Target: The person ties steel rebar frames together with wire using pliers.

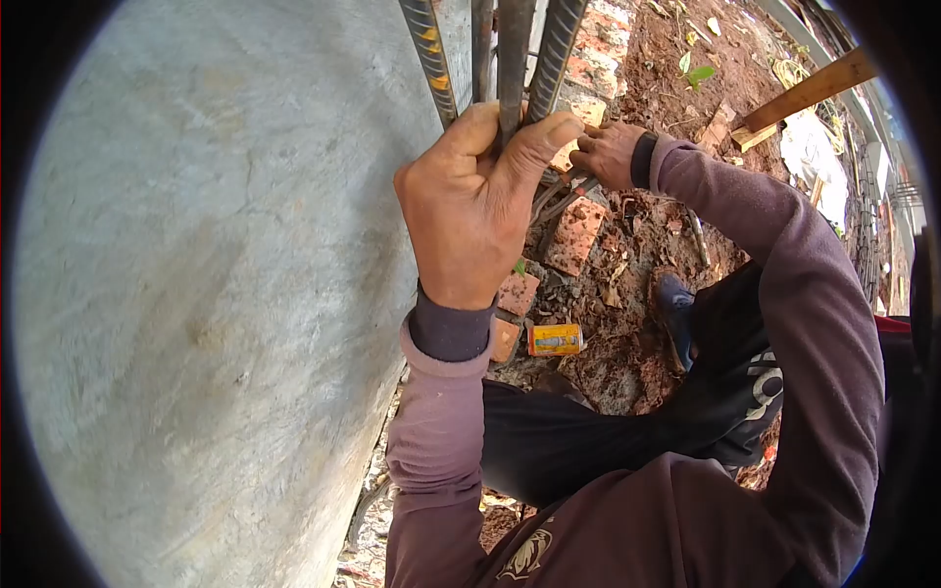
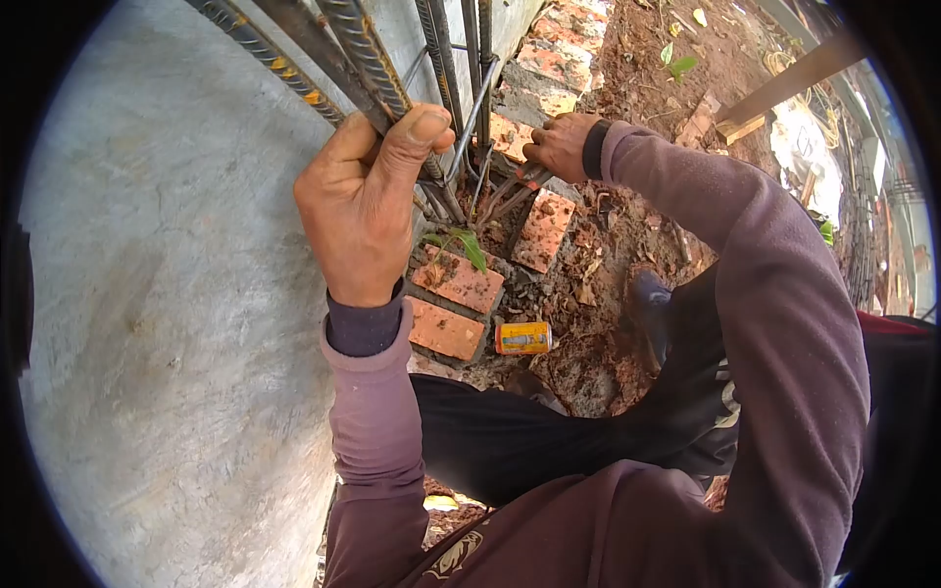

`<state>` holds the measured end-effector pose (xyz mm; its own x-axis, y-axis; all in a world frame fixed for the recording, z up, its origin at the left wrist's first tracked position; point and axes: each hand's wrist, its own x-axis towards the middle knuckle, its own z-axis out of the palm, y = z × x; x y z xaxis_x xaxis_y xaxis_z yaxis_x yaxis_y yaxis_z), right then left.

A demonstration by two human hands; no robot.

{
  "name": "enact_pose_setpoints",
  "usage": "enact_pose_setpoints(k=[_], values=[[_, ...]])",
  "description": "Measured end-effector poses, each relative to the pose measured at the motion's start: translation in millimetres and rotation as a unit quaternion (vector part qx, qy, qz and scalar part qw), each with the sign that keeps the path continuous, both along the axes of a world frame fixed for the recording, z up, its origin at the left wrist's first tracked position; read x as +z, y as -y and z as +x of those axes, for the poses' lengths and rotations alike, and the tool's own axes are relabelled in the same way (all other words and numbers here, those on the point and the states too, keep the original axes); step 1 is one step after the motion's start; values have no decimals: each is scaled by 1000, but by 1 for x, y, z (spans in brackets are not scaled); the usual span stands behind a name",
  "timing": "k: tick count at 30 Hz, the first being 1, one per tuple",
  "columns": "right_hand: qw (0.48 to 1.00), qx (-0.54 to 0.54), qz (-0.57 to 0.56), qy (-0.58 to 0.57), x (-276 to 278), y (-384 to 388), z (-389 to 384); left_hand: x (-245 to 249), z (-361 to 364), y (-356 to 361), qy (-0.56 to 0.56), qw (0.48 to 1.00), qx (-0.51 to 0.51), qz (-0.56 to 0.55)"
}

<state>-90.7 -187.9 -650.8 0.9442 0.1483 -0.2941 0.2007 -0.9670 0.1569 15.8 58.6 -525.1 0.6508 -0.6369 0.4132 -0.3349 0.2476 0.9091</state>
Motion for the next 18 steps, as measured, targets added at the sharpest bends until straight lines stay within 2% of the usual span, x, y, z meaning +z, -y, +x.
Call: enact_pose_setpoints(k=[9, 12, 13, 15, 16, 17, 18], values=[[997, 81, -2, -16, 0, 19, 32, -2, 1, 1, 11, 1000, -16, -13], [997, 19, 16, -79, 10, 6, 27, 4, -1, -2, 3, 1000, -6, 7], [999, 0, 12, -50, -16, 12, 18, 4, -2, -2, 15, 1000, 2, 13], [978, -159, 96, -93, -27, -6, -18, 2, 1, -2, 43, 999, 16, 25], [951, -256, 149, -89, -42, -24, -46, 4, -1, -2, 29, 999, 19, 25], [912, -348, 199, -85, -59, -49, -73, 3, -1, -2, 26, 999, 14, 17], [840, -472, 238, -120, -72, -92, -92, 1, -1, -3, 22, 1000, 9, 13]])
